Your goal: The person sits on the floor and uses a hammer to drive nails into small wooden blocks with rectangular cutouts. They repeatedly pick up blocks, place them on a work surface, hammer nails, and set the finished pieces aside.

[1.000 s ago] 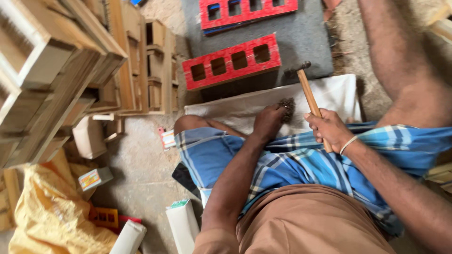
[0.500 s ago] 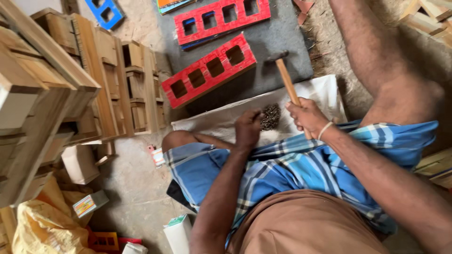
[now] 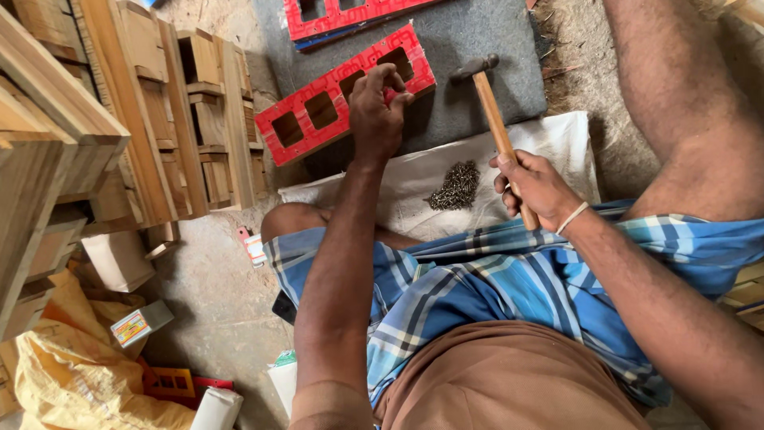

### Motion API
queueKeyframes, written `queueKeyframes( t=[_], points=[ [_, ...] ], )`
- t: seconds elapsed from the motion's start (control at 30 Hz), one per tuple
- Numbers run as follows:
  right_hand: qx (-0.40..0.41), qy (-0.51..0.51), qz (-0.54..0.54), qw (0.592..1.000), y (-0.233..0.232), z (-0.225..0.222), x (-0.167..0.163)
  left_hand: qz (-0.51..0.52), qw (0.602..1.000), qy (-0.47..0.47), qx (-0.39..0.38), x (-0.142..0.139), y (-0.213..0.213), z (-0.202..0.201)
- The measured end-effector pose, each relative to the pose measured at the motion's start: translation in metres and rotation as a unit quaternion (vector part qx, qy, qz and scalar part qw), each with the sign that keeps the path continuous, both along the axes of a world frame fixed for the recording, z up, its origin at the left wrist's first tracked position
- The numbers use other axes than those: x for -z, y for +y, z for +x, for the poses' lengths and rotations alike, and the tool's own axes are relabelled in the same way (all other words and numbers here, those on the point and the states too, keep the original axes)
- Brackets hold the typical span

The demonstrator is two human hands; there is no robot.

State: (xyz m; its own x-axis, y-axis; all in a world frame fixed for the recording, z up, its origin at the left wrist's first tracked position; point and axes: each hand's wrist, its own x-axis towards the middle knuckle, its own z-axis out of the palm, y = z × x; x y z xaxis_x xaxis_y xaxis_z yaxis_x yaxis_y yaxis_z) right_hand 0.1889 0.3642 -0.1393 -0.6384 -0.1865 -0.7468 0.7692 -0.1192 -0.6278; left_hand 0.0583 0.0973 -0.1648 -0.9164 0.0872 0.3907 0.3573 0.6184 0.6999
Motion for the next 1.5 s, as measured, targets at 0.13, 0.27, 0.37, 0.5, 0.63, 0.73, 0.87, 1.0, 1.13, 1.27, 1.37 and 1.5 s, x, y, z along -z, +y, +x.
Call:
queueKeyframes(
  t=[0.13, 0.27, 0.37, 0.5, 0.63, 0.73, 0.87, 1.0, 1.13, 1.27, 1.37, 1.5],
  points=[
    [-0.008, 0.004, 0.021, 1.000, -0.002, 0.001, 0.003, 0.013, 0.997, -0.066, -0.034, 0.005, 0.005, -0.001],
    [-0.045, 0.102, 0.146, 0.983, -0.005, 0.009, -0.003, -0.009, 0.999, -0.041, -0.029, 0.012, 0.003, 0.000],
    [-0.130, 0.373, 0.357, 0.847, -0.009, 0.016, -0.013, 0.001, 0.999, -0.041, -0.022, 0.017, 0.001, 0.000],
    [-0.183, 0.441, 0.442, 0.760, -0.018, 0.011, -0.022, -0.016, 0.999, -0.044, -0.024, 0.019, 0.001, 0.001],
    [-0.247, 0.387, 0.491, 0.741, -0.016, 0.004, -0.030, -0.024, 0.999, -0.040, -0.026, 0.016, 0.002, 0.001],
    [-0.146, 0.414, 0.442, 0.782, -0.003, 0.015, -0.043, -0.008, 0.999, -0.044, -0.014, 0.014, -0.002, 0.002],
    [0.073, 0.530, 0.306, 0.787, -0.001, 0.028, -0.050, 0.041, 0.998, -0.024, 0.035, 0.016, -0.012, 0.005],
    [-0.189, 0.526, 0.473, 0.682, -0.019, 0.001, -0.036, 0.133, 0.987, -0.010, 0.086, 0.022, -0.017, 0.003],
    [-0.142, 0.473, 0.474, 0.729, -0.024, -0.015, -0.039, 0.143, 0.986, -0.008, 0.087, 0.028, -0.018, 0.000],
    [-0.042, 0.608, 0.408, 0.680, -0.026, -0.005, -0.057, 0.109, 0.991, -0.035, 0.064, 0.030, -0.021, 0.002],
    [-0.317, 0.358, 0.536, 0.696, -0.030, -0.004, -0.064, 0.092, 0.993, -0.020, 0.066, 0.031, -0.021, 0.003],
    [-0.141, 0.473, 0.488, 0.719, -0.024, -0.005, -0.063, 0.107, 0.991, 0.001, 0.076, 0.033, -0.020, 0.003]
  ],
)
